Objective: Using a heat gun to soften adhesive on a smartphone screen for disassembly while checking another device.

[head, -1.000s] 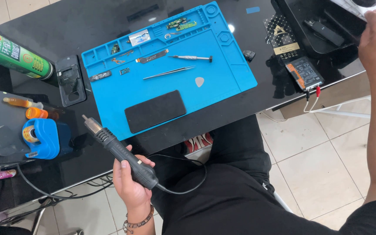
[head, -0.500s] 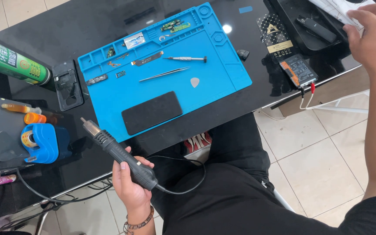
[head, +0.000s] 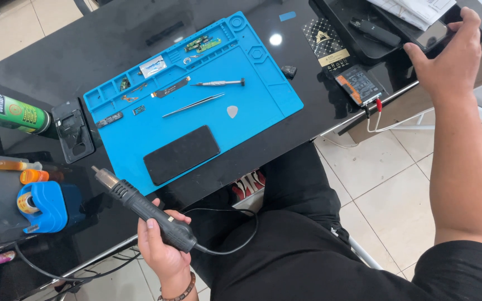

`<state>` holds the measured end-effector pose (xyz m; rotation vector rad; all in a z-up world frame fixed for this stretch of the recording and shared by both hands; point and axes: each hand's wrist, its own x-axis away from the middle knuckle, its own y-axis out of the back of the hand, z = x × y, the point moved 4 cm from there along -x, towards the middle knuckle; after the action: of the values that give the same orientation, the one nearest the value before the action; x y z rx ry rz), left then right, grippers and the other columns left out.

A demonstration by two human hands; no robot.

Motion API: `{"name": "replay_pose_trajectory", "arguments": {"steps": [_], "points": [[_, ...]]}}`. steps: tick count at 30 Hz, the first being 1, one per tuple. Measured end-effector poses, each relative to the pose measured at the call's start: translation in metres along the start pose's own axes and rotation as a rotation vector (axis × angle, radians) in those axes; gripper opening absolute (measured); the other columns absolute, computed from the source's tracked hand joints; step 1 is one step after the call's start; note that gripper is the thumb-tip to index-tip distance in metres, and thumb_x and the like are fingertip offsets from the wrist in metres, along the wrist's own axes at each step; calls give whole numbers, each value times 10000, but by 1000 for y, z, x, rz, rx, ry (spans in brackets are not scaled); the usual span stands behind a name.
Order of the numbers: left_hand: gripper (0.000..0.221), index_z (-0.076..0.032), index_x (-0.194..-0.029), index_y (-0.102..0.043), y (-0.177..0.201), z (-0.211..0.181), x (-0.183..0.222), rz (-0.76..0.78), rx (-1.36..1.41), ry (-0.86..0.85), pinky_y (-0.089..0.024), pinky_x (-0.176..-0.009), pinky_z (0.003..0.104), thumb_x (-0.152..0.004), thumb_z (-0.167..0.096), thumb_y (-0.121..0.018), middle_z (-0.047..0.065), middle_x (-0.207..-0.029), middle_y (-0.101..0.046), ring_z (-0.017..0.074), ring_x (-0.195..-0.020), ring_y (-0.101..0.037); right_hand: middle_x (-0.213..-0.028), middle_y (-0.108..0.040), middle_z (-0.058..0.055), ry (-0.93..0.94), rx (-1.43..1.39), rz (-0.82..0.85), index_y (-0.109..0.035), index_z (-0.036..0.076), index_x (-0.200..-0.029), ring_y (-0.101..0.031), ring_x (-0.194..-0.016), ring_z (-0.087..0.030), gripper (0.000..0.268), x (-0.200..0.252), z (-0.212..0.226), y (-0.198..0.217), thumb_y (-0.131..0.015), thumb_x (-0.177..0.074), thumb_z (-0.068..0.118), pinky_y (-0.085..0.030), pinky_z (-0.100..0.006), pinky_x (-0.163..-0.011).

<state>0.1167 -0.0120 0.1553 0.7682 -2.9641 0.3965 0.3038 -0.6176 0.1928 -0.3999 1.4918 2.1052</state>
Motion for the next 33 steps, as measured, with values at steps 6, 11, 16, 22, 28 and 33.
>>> {"name": "replay_pose_trajectory", "arguments": {"steps": [6, 11, 16, 22, 28, 33], "points": [[512, 27, -1371, -538, 3, -1, 3, -25, -23, 9, -541, -662, 382, -1034, -354, -480, 186, -783, -665, 289, -688, -661, -1182, -628, -196, -14, -44, 21, -421, -41, -1393, -572, -970, -345, 754, -6, -16, -3, -1019, -1004, 204, -461, -487, -832], [500, 42, -1369, -536, 5, 0, 0, -30, 6, -5, -556, -683, 396, -1042, -331, -471, 196, -784, -655, 295, -687, -651, -1157, -602, -173, -109, -182, 49, -454, -29, -1361, -589, -861, -239, 602, -2, -23, -5, -931, -1090, 219, -508, -407, -763], [502, 32, -1377, -536, 6, 0, -1, -21, 8, 6, -565, -692, 398, -1039, -336, -481, 191, -792, -664, 293, -696, -660, -1173, -574, -158, -163, -202, 125, -508, -52, -1393, -553, -941, -224, 584, 1, -20, 0, -873, -1112, 307, -495, -386, -787], [507, 39, -1382, -531, 6, 2, -2, -30, 21, 1, -555, -682, 394, -1042, -332, -475, 196, -782, -659, 289, -689, -652, -1095, -621, -130, -253, -385, 222, -568, -57, -1400, -636, -836, -191, 322, -4, -7, 7, -626, -1259, 227, -550, -309, -762], [505, 31, -1392, -535, 5, 1, -2, -28, 20, 6, -557, -676, 385, -1041, -327, -472, 185, -781, -663, 281, -693, -658, -1075, -587, -141, -212, -290, 244, -498, -48, -1428, -621, -845, -222, 396, -4, 9, 16, -687, -1239, 244, -509, -363, -699], [527, 37, -1399, -525, 10, 4, -2, -34, 18, 11, -568, -700, 400, -1038, -343, -481, 186, -793, -672, 286, -701, -661, -1122, -618, -149, -111, -52, 294, -601, -27, -1408, -570, -1003, -284, 562, -1, 8, 15, -782, -1100, 407, -468, -457, -799]]}}
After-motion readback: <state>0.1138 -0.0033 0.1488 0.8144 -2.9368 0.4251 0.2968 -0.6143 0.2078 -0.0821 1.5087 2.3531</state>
